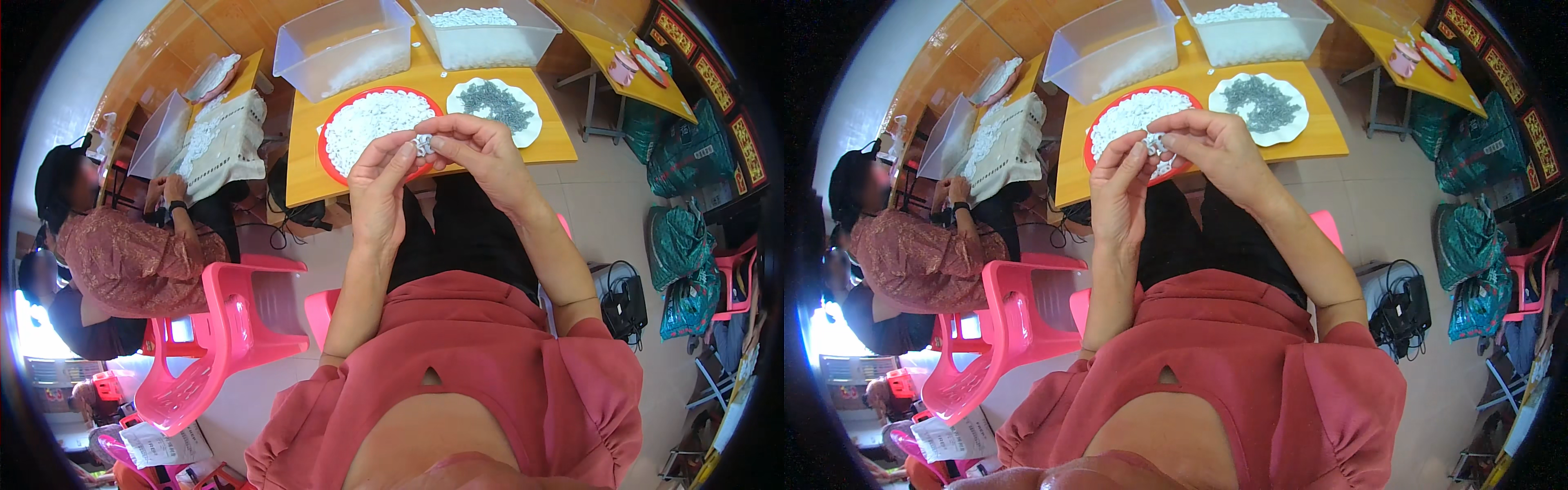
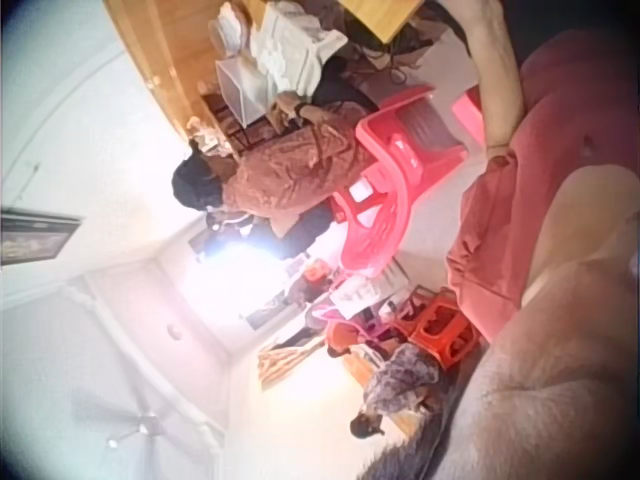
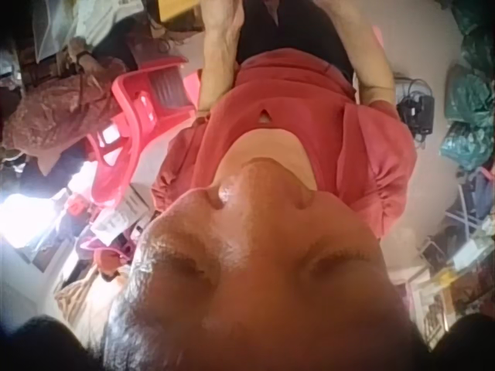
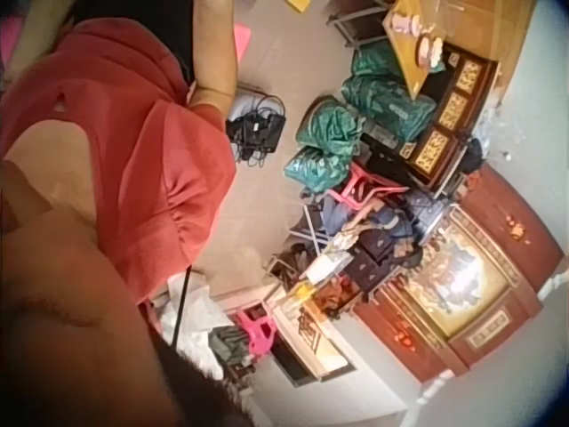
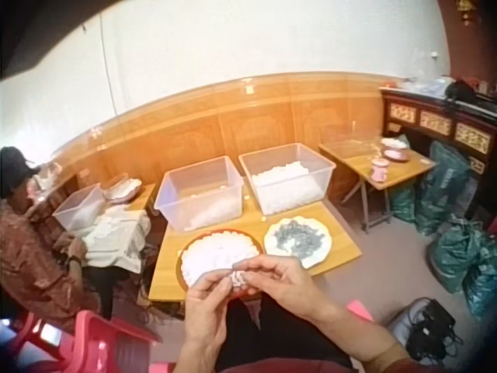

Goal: Assembling small plastic hardware components by manually joining white and grey pieces.

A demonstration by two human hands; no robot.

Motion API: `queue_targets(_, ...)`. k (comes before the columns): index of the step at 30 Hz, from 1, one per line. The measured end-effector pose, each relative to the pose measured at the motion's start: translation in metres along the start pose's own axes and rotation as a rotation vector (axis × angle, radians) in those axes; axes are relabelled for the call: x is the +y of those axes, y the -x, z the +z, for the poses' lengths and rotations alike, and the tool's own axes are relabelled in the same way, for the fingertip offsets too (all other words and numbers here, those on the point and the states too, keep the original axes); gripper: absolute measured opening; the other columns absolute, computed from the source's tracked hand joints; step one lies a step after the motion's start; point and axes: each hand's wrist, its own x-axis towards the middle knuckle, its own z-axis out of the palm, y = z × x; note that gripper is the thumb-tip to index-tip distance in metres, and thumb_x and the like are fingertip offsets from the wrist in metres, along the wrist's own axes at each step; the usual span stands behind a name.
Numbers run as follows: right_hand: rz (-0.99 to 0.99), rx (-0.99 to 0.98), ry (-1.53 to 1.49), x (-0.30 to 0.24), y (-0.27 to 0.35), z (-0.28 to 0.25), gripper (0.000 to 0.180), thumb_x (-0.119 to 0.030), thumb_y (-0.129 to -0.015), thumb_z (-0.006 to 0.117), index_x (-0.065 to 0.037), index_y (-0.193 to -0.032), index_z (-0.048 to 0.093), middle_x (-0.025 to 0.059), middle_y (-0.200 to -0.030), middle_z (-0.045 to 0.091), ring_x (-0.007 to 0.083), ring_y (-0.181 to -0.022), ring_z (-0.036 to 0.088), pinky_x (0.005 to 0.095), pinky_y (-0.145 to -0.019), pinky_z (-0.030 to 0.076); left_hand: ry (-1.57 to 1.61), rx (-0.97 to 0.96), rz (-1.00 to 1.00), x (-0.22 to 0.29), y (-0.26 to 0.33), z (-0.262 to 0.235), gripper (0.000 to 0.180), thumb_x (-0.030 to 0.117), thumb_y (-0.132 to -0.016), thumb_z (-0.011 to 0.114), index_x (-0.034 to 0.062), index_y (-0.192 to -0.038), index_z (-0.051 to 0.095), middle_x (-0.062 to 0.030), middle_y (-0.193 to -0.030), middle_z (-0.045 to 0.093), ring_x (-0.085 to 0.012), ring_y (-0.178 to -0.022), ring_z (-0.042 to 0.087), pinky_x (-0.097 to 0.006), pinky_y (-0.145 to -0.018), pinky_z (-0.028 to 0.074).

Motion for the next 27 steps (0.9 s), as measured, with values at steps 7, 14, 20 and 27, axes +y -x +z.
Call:
queue_targets(7,0.026,0.006,-0.036,0.0012,-0.0004,-0.0013,0.022,-0.008,-0.086,0.057,0.003,-0.103,0.062,0.005,-0.088,0.063,0.0071,-0.074,0.058,0.0202,-0.066,0.049,-0.009,0.017,-0.02,-0.0012,-0.0003,-0.0009,0.015,0.004,-0.085,0.059,-0.0007,-0.1,0.06,-0.0083,-0.089,0.065,-0.0125,-0.078,0.063,-0.024,-0.076,0.051)
queue_targets(14,0.014,0.024,-0.047,-0.0001,-0.0009,-0.0002,0.021,-0.008,-0.085,0.057,0.003,-0.103,0.062,0.006,-0.089,0.063,0.0077,-0.073,0.059,0.0205,-0.065,0.05,-0.011,0.012,-0.027,-0.0026,0.0002,-0.0013,0.017,0.003,-0.084,0.059,-0.0008,-0.101,0.061,-0.0078,-0.09,0.065,-0.0109,-0.078,0.061,-0.022,-0.075,0.05)
queue_targets(20,0.027,0.021,-0.035,0.0,-0.0014,-0.0015,0.021,-0.009,-0.085,0.057,0.003,-0.103,0.062,0.0051,-0.087,0.063,0.0071,-0.07,0.057,0.0199,-0.064,0.049,-0.012,0.022,-0.025,-0.0012,-0.0002,0.0004,0.017,0.002,-0.084,0.059,-0.0008,-0.101,0.061,-0.0076,-0.09,0.065,-0.0106,-0.077,0.061,-0.022,-0.075,0.05)
queue_targets(27,0.027,0.039,-0.047,-0.0007,-0.0013,-0.0006,0.021,-0.009,-0.085,0.058,0.002,-0.103,0.062,0.0044,-0.085,0.063,0.0069,-0.068,0.056,0.0197,-0.064,0.048,-0.015,0.013,-0.028,-0.0018,-0.0005,-0.0025,0.017,0.003,-0.084,0.059,0.0001,-0.101,0.061,-0.0053,-0.09,0.063,-0.0106,-0.08,0.059,-0.024,-0.076,0.049)
